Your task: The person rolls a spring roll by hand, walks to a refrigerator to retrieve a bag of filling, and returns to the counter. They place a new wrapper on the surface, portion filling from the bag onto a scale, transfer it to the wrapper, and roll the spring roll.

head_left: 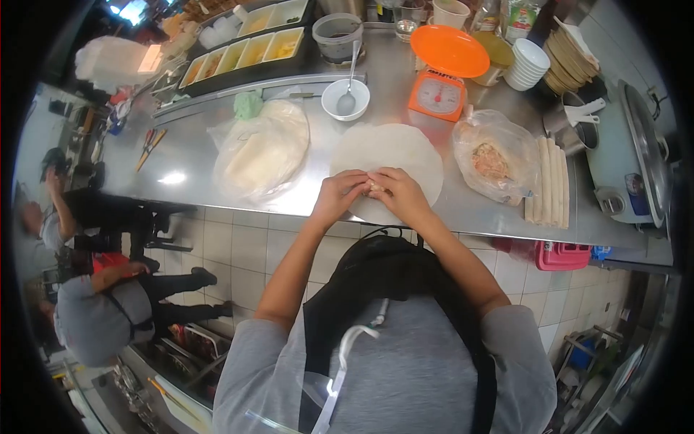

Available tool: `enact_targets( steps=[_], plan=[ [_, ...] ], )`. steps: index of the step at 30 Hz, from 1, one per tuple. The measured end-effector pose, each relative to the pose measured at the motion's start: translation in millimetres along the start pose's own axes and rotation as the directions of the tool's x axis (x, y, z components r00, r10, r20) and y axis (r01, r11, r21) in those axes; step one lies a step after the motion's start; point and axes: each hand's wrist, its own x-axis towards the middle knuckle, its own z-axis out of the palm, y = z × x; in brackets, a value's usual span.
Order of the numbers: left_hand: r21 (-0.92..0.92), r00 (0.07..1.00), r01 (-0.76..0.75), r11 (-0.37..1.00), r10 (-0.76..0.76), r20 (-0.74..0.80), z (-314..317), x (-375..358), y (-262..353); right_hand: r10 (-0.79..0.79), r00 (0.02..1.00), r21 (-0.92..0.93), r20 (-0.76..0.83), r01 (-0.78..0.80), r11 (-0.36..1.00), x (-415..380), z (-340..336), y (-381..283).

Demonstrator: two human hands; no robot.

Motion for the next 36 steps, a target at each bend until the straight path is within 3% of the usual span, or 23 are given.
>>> enact_targets(
  steps=[3, 5, 9, 11, 12, 14, 17, 18, 20, 22, 23, 25, 29, 31, 33, 34, 36],
  plan=[
    [0.049, 0.995, 0.101, 0.994, -0.101, -0.007, 1, 3, -1, 0.003, 1.000, -0.052, 0.002, -0.002, 0.999, -5, 3, 8],
    [0.220, 0.994, -0.050, 0.974, 0.026, 0.109, -1, 7, -2, -0.002, 1.000, -0.065, 0.015, 0.003, 0.998, -8, -1, 17],
    [0.119, 0.994, -0.106, 0.987, 0.102, 0.033, 2, 14, 4, 0.124, 0.991, 0.071, 0.059, -0.128, 0.989, -6, -13, 8],
    [0.223, 0.972, -0.187, 0.957, 0.148, 0.182, -1, 19, 6, 0.157, 0.987, 0.144, 0.032, -0.160, 0.977, -1, -13, 2],
    [0.224, 0.971, -0.183, 0.957, 0.141, 0.192, -2, 21, 5, 0.100, 0.994, 0.054, 0.050, -0.103, 0.993, 0, -10, 2],
    [0.313, 0.944, 0.078, 0.947, -0.171, 0.283, -2, 26, 3, 0.054, 0.996, -0.047, 0.068, -0.051, 0.998, 1, -5, 5],
    [0.205, 0.932, 0.132, 0.970, -0.192, 0.308, -8, 26, -11, 0.118, 0.983, -0.196, 0.138, -0.090, 0.977, 0, 2, 9],
    [0.197, 0.930, 0.119, 0.973, -0.178, 0.321, -11, 26, -11, 0.127, 0.987, -0.132, 0.102, -0.113, 0.985, 0, -1, 5],
    [-0.018, 0.976, -0.174, 0.985, 0.174, 0.133, -15, 20, -6, 0.159, 0.986, -0.089, 0.048, -0.155, 0.984, 0, -4, -6],
    [-0.056, 0.966, -0.187, 0.981, 0.194, 0.170, -19, 21, -9, 0.223, 0.970, 0.085, -0.101, -0.215, 0.973, -1, -4, -16],
    [-0.068, 0.961, -0.189, 0.980, 0.198, 0.190, -21, 21, -12, 0.233, 0.967, 0.059, -0.106, -0.228, 0.972, -1, 1, -18],
    [-0.059, 0.959, -0.206, 0.977, 0.214, 0.185, -18, 21, -24, 0.223, 0.956, -0.069, -0.189, -0.240, 0.968, 1, 17, -16],
    [0.000, 0.941, -0.284, 0.959, 0.279, 0.193, -21, 27, -45, 0.133, 0.982, -0.325, -0.137, -0.171, 0.930, 7, 27, -16],
    [-0.001, 0.918, -0.337, 0.942, 0.328, 0.224, -23, 29, -53, 0.275, 0.958, -0.149, -0.084, -0.285, 0.947, 10, 21, -20],
    [-0.234, 0.956, -0.159, 0.959, 0.209, 0.208, -30, 29, -37, 0.258, 0.955, -0.143, -0.145, -0.278, 0.950, 13, 20, -29],
    [-0.240, 0.955, -0.160, 0.958, 0.212, 0.208, -29, 30, -36, 0.243, 0.948, -0.125, -0.205, -0.271, 0.954, 12, 21, -32],
    [0.004, 0.916, -0.360, 0.933, 0.352, 0.195, -24, 29, -36, 0.205, 0.973, -0.238, -0.110, -0.226, 0.945, 10, 19, -29]
  ],
)
